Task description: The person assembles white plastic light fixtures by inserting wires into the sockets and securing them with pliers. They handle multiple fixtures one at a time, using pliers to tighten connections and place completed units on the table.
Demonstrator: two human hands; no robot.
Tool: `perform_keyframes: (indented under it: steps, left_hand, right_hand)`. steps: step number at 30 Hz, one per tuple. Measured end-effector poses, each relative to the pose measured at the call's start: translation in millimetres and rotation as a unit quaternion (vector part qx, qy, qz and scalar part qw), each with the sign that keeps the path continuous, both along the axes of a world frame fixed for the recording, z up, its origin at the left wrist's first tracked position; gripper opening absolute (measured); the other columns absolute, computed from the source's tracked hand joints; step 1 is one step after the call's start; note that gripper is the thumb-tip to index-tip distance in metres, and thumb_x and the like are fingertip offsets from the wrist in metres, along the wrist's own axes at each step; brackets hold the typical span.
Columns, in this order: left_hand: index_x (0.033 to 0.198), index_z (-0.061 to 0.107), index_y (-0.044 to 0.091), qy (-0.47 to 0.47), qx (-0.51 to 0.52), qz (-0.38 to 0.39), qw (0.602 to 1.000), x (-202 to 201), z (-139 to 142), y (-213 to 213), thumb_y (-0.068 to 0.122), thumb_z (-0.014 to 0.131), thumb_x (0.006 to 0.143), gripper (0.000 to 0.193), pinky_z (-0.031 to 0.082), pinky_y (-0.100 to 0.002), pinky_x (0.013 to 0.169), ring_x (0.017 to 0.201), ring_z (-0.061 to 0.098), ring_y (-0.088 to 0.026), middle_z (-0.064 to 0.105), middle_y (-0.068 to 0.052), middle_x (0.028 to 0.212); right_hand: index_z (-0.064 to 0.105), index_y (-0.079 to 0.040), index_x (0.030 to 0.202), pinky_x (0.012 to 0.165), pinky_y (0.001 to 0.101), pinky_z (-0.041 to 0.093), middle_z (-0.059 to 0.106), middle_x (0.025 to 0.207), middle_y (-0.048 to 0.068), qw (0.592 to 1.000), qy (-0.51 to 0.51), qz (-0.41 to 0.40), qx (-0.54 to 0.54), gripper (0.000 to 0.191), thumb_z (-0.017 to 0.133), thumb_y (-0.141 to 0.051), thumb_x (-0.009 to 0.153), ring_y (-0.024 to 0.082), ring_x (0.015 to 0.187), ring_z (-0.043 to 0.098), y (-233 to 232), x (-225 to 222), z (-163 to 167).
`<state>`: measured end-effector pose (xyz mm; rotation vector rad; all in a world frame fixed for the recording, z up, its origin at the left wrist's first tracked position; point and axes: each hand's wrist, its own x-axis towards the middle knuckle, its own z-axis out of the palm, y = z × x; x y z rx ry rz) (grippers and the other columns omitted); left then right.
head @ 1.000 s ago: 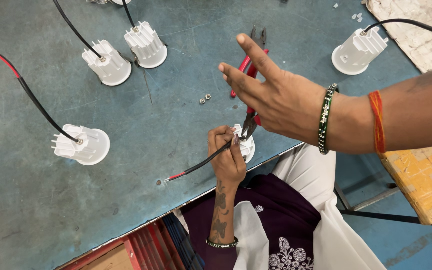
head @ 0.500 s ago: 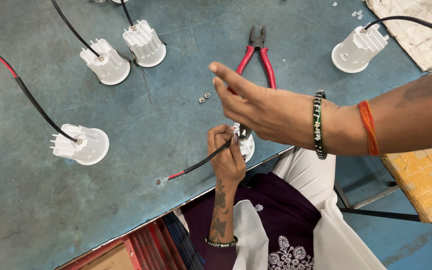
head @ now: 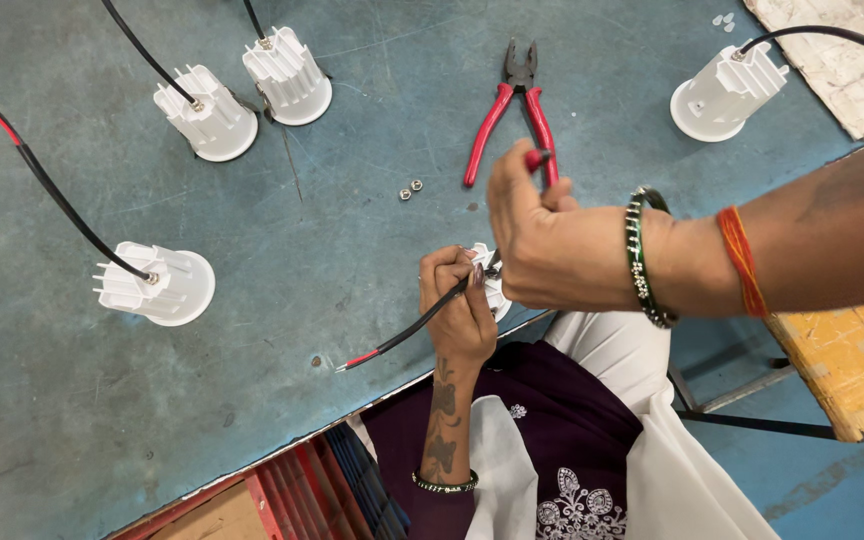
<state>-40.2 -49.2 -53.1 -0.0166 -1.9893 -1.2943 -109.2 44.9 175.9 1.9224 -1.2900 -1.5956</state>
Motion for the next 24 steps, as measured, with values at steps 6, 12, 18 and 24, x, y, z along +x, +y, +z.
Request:
perform_keyframes:
  steps: [6,12,18,24]
  left_hand:
    - [0.096,0.054,0.002,0.002,-0.029,0.004,1.0,0.7,0.9,0.3,0.01,0.054,0.105,0.013,0.051,-0.042,0.085,0.097,0.064,-0.03,0.061,-0.016,0.111]
    - [0.096,0.05,0.0,0.017,-0.015,-0.002,1.0,1.8,6.3,0.2,0.011,0.053,0.107,0.016,0.051,-0.044,0.087,0.099,0.063,-0.033,0.06,-0.016,0.111]
    - [0.098,0.054,0.0,0.03,-0.052,0.007,0.998,2.2,6.5,-1.1,0.011,0.051,0.106,0.014,0.05,-0.046,0.086,0.101,0.062,-0.035,0.061,-0.017,0.109]
    - [0.1,0.054,-0.002,0.032,-0.031,-0.005,0.999,1.5,4.0,-1.5,0.012,0.051,0.106,0.015,0.052,-0.044,0.086,0.099,0.063,-0.033,0.059,-0.018,0.111]
  right_hand:
    - [0.075,0.013,0.07,0.065,0.0674,0.056,0.068,0.067,0.034,0.958,-0.055,-0.273,-0.063,0.042,0.062,-0.026,0.073,0.052,0.076,0.069,1.5,30.5,-2.9]
    - [0.076,0.003,0.089,0.068,0.0732,0.054,0.07,0.086,0.029,0.892,-0.151,-0.425,-0.046,0.028,0.067,-0.022,0.081,0.052,0.085,0.069,-2.9,31.4,-7.4]
    - [0.075,0.004,0.101,0.104,0.0715,0.037,0.065,0.121,0.025,0.99,0.029,-0.107,-0.086,0.042,0.061,-0.031,0.082,0.05,0.124,0.056,16.8,9.7,4.2]
    - [0.073,0.001,0.104,0.112,0.0715,0.025,0.056,0.14,0.021,0.99,0.09,0.062,-0.09,0.034,0.063,-0.024,0.083,0.043,0.14,0.042,19.6,2.3,5.0]
